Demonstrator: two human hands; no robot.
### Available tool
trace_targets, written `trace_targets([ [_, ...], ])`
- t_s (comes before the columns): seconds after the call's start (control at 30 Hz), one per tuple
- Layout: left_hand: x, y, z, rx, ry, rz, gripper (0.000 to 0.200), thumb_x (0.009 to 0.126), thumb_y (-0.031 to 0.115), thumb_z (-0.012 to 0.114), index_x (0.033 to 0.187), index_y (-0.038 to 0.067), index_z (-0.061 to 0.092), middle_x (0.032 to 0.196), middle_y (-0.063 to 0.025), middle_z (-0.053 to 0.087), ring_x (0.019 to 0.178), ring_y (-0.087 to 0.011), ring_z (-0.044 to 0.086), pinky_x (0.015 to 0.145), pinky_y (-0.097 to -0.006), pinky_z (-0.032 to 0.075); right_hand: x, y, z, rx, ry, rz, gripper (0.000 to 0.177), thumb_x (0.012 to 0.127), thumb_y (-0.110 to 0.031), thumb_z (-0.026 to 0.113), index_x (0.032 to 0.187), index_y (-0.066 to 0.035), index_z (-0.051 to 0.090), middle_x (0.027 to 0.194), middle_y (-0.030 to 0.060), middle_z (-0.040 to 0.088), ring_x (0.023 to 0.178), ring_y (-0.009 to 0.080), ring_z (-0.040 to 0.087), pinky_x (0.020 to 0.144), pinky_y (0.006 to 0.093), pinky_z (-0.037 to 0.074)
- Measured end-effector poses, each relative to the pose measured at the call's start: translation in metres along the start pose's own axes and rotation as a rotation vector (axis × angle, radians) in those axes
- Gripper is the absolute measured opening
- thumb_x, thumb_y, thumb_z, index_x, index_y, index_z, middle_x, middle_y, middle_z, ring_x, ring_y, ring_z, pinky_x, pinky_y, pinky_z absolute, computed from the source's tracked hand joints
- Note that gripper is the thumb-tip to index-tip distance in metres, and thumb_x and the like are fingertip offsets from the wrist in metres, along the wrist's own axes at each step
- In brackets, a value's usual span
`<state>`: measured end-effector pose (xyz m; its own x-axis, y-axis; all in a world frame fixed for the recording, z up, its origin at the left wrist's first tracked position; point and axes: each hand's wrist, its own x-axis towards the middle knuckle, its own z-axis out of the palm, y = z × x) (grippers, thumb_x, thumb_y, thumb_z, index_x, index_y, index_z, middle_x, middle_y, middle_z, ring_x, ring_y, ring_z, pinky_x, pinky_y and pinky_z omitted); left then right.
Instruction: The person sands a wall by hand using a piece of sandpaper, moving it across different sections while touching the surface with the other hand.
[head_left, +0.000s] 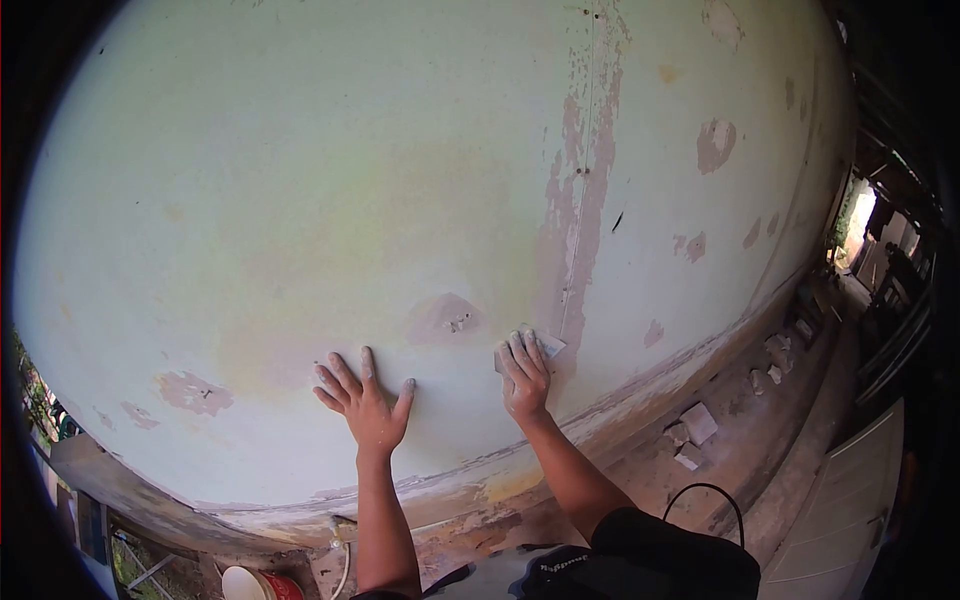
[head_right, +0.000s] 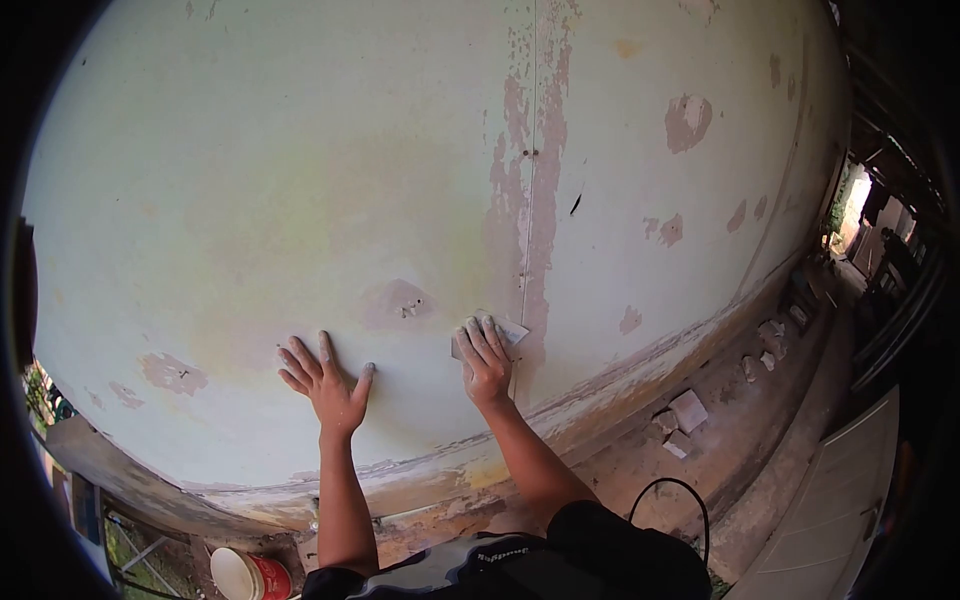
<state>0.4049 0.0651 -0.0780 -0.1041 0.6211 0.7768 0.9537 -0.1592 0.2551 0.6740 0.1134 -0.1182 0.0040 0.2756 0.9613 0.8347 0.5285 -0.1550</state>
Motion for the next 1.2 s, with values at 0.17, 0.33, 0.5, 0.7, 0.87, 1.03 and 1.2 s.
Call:
trace_targets([
  [0.17, 0.001, 0.003, 0.000, -0.002, 0.004, -0.010, 0.093, 0.091, 0.062, 0.071, 0.165, 0.015, 0.040, 0.176, -0.0280, 0.006, 0.162, -0.0491, -0.010, 0.123, -0.0695, -0.010, 0.140, -0.034, -0.002, 0.086, 0.224, -0.010, 0.041, 0.092, 0.003, 0.063, 0.132, 0.002, 0.072, 0.142, 0.0220, 0.066, 0.142, 0.0474, 0.053, 0.118, 0.0539, 0.042],
  [0.33, 0.001, 0.002, -0.005, 0.033, -0.020, 0.009, 0.098, 0.091, 0.059, 0.072, 0.168, 0.013, 0.032, 0.177, -0.0267, 0.001, 0.163, -0.0470, -0.011, 0.124, -0.0685, -0.010, 0.254, -0.065, -0.017, 0.184, 0.271, -0.085, 0.042, 0.094, -0.003, 0.066, 0.136, -0.005, 0.071, 0.147, 0.0183, 0.064, 0.146, 0.0456, 0.050, 0.118, 0.0566, 0.042],
  [0.5, 0.001, 0.002, -0.005, 0.035, -0.029, 0.017, 0.098, 0.091, 0.060, 0.072, 0.167, 0.012, 0.033, 0.177, -0.0277, 0.001, 0.162, -0.0482, -0.011, 0.123, -0.0690, -0.010, 0.179, -0.024, -0.026, 0.087, -0.010, -0.277, 0.046, 0.091, -0.004, 0.068, 0.136, -0.012, 0.073, 0.148, 0.0120, 0.065, 0.145, 0.0389, 0.052, 0.116, 0.0567, 0.043],
  [0.7, 0.000, -0.004, -0.002, 0.035, -0.026, 0.062, 0.099, 0.090, 0.060, 0.072, 0.167, 0.012, 0.033, 0.176, -0.0294, 0.002, 0.162, -0.0508, -0.012, 0.122, -0.0714, -0.010, 0.217, 0.009, -0.046, -0.085, 0.033, -0.393, 0.050, 0.085, 0.000, 0.071, 0.134, -0.012, 0.074, 0.147, 0.0105, 0.066, 0.144, 0.0373, 0.055, 0.114, 0.0557, 0.045],
  [0.87, 0.000, -0.001, -0.006, 0.024, -0.076, 0.026, 0.099, 0.090, 0.059, 0.072, 0.167, 0.011, 0.033, 0.176, -0.0295, 0.002, 0.161, -0.0509, -0.012, 0.122, -0.0711, -0.010, 0.276, -0.027, -0.040, 0.078, 0.255, -0.233, 0.052, 0.084, 0.002, 0.072, 0.135, -0.010, 0.073, 0.147, 0.0118, 0.065, 0.143, 0.0366, 0.055, 0.115, 0.0531, 0.046],
  [1.03, 0.000, 0.001, -0.015, 0.002, -0.095, 0.005, 0.094, 0.091, 0.057, 0.072, 0.166, 0.014, 0.035, 0.177, -0.0277, 0.004, 0.162, -0.0498, -0.010, 0.123, -0.0694, -0.009, 0.205, 0.002, -0.052, 0.010, -0.310, -0.760, 0.044, 0.091, -0.002, 0.063, 0.131, -0.017, 0.075, 0.148, 0.0066, 0.065, 0.142, 0.0275, 0.058, 0.115, 0.0460, 0.051],
  [1.2, 0.046, 0.000, -0.057, 0.060, 0.098, 0.171, 0.073, 0.095, 0.047, 0.068, 0.161, 0.025, 0.047, 0.176, -0.0208, 0.020, 0.164, -0.0435, 0.007, 0.127, -0.0634, -0.002, 0.273, 0.036, -0.084, -0.124, -0.260, -0.816, 0.046, 0.089, -0.002, 0.065, 0.130, -0.020, 0.076, 0.145, 0.0047, 0.068, 0.141, 0.0252, 0.059, 0.114, 0.0446, 0.052],
])
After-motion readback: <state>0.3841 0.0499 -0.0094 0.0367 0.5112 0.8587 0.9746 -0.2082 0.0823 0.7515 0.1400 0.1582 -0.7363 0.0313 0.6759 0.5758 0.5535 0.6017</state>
